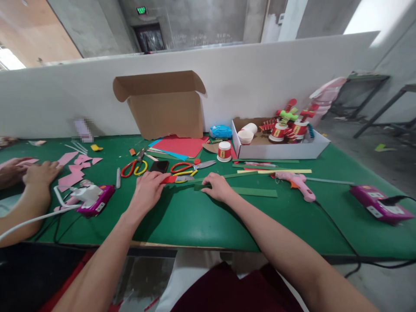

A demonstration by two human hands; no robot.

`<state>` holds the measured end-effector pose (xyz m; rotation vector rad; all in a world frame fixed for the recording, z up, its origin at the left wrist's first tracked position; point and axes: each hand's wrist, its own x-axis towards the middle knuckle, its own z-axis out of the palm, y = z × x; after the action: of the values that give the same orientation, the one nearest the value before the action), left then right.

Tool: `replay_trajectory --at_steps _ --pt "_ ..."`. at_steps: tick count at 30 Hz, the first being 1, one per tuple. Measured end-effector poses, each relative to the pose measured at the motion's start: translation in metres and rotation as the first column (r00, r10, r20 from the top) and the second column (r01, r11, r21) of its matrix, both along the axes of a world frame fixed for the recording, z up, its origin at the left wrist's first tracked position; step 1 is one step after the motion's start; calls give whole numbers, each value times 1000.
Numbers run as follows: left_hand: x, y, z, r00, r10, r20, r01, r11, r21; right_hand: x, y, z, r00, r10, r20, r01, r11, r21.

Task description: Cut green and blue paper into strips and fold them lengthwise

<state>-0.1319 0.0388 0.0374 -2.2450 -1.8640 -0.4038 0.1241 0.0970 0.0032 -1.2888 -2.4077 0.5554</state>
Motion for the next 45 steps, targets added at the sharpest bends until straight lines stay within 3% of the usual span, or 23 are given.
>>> replay_trajectory --at_steps 9,17,25,45 --pt "6 1 -12 995 -100 -10 99 994 -38 0 -1 1 1000 1 -3 -1 1000 -2" --pt "-2 1 -24 985 -173 20 174 982 -80 2 3 -3 982 41 -183 -50 998 -43" --pt "0 -1 -31 976 -211 51 216 967 -136 4 6 -6 995 86 -58 -87 996 -31" --pt "5 -5 -29 976 -207 69 217 958 -188 2 5 -3 997 70 -21 -72 996 -54"
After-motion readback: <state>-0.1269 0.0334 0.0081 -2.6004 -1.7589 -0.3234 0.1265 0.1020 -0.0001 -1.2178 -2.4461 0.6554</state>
